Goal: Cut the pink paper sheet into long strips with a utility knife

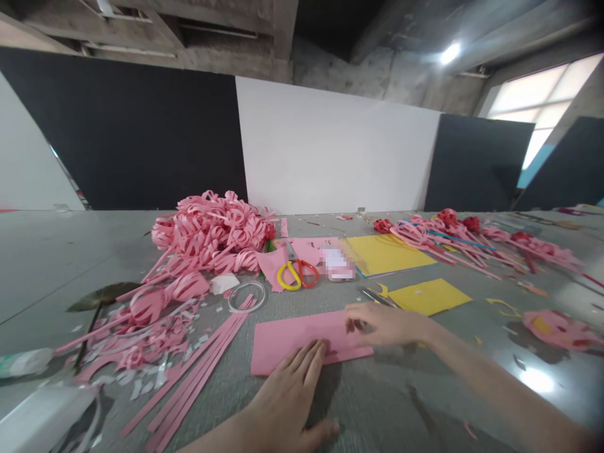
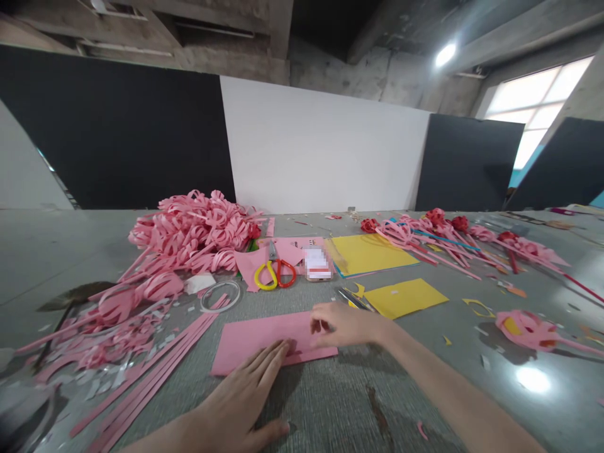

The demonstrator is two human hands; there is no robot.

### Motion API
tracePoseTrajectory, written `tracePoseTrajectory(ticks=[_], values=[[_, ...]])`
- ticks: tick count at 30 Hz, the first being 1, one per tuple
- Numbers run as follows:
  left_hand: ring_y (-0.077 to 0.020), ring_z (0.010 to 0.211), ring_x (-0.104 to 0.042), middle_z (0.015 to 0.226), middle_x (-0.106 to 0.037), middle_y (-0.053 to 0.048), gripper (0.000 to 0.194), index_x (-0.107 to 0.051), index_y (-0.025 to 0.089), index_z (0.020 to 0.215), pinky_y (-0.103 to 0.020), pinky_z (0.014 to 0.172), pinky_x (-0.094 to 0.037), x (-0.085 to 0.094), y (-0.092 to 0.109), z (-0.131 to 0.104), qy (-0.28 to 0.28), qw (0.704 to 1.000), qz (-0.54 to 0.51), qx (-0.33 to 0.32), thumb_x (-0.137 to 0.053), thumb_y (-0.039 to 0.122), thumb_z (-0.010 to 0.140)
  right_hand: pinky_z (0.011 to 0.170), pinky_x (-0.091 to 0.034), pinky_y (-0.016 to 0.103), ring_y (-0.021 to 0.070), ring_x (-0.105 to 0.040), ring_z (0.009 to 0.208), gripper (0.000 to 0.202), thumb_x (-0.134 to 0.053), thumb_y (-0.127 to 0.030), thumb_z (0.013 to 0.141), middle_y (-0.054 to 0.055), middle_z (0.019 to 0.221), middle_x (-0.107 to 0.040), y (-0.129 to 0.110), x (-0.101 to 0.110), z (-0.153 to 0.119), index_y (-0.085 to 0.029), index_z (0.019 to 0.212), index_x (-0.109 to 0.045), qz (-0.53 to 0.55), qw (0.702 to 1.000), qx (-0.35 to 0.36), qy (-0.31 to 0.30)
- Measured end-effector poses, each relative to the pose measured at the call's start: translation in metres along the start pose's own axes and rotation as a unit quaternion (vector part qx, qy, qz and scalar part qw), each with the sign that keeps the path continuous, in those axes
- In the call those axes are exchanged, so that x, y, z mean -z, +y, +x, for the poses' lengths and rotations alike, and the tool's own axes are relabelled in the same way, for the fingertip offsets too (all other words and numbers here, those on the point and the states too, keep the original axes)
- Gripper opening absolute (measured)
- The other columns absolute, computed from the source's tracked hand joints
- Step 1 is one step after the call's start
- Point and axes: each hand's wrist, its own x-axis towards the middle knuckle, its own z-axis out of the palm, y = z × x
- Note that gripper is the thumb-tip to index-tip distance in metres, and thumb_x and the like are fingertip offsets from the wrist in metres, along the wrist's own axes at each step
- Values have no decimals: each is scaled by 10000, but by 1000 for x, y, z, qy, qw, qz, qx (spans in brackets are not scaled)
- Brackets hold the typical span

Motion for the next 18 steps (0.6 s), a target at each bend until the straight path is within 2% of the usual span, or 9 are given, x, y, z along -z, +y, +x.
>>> tracePoseTrajectory(ticks=[2,4,6,9,12,16,18], values=[[-252,1272,-97,1406,-79,-138,790,-73,91,1347,-394,1023,-175,-5,-2,1,16,1000,-1,3,-429,522,788,625,-356,222,133,-496,722,159,-513,-314,772,23,808,-550,-9,-15,7,-169,828,-547,0,1000,4,-2],[-250,1257,-168,1396,-158,-143,715,-117,101,1340,-390,1008,-215,-9,-4,3,52,999,1,8,-431,462,808,629,-353,217,135,-503,737,101,-527,-261,758,25,813,-556,-15,-29,14,-166,790,-542,-9,1000,13,7],[-237,1188,-315,1329,-317,-124,525,-250,142,1297,-376,957,-295,-9,-6,6,99,995,12,30,-413,333,836,645,-349,216,133,-509,750,39,-500,-179,759,23,803,-565,-17,-36,17,-164,755,-536,-18,1000,14,16],[-205,967,-486,1055,-522,-63,282,-494,215,1086,-342,818,-386,-2,-10,11,145,985,50,81,-381,166,832,628,-344,212,128,-511,724,50,-496,-149,751,19,771,-571,-11,-37,17,-160,721,-535,-26,1000,-6,17],[-198,850,-503,840,-555,-30,217,-583,227,911,-323,750,-381,9,-18,12,157,980,68,101,-397,151,830,602,-335,207,122,-501,693,48,-521,-179,748,16,740,-561,-4,-31,16,-156,710,-539,-28,999,-18,13],[-183,775,-503,721,-555,-5,162,-604,224,826,-273,674,-364,17,-30,14,145,984,25,103,-462,156,791,574,-322,209,119,-490,662,94,-529,-227,751,15,721,-555,-2,-32,16,-155,691,-537,-38,999,-27,16],[-171,736,-502,677,-544,6,149,-599,215,772,-253,635,-354,18,-33,15,141,985,13,102,-466,149,780,579,-323,219,123,-491,660,128,-511,-253,765,21,725,-559,-3,-38,18,-157,683,-534,-54,997,-38,40]])
